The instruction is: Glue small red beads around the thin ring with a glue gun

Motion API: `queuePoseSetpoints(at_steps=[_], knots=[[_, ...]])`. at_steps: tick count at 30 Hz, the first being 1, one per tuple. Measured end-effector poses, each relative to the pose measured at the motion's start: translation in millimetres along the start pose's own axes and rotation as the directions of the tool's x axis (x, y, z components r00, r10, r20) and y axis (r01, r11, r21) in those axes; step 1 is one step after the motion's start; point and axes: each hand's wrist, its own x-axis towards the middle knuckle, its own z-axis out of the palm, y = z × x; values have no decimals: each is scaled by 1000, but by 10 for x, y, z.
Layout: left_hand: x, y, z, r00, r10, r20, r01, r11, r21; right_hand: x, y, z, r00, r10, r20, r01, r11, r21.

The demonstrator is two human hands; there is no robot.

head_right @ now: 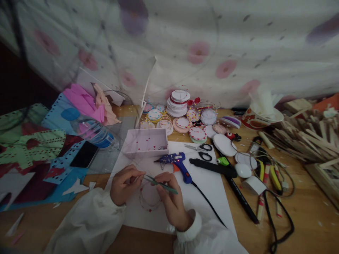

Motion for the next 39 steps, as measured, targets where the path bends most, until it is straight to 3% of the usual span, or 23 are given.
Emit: queuePoseSetpoints(at_steps=[6, 17, 25, 28, 30, 32, 35, 39], knots=[[18, 36, 1, 999, 27, 21, -28, 1000, 6, -26, 34, 14, 995, -71, -64, 65, 994, -83], [9, 48, -30, 997, 82, 6, -82, 990, 118, -17, 103, 49, 987, -121, -105, 117, 992, -39], [-7, 134, -113, 985, 162, 61, -173, 901, 398, -28, 110, 62, 990, -114, -80, 112, 993, -26], [-6, 125, -275, 992, 128, -11, -102, 841, 531, -10, 105, 21, 971, -129, -200, 137, 990, 28], [-28, 128, -467, 991, 46, -127, 28, 849, 528, 22, 104, -20, 933, -108, -343, 143, 987, 79], [-90, 168, -695, 964, -44, -263, 169, 866, 471, 54, 110, -51, 905, -75, -420, 132, 985, 110], [-278, 298, -1025, 921, -148, -360, 294, 871, 393, 75, 122, -54, 913, -37, -406, 103, 984, 142], [-667, 494, -1359, 728, -272, -630, 492, 847, 203, 64, 115, -29, 919, -20, -393, 96, 980, 176]])
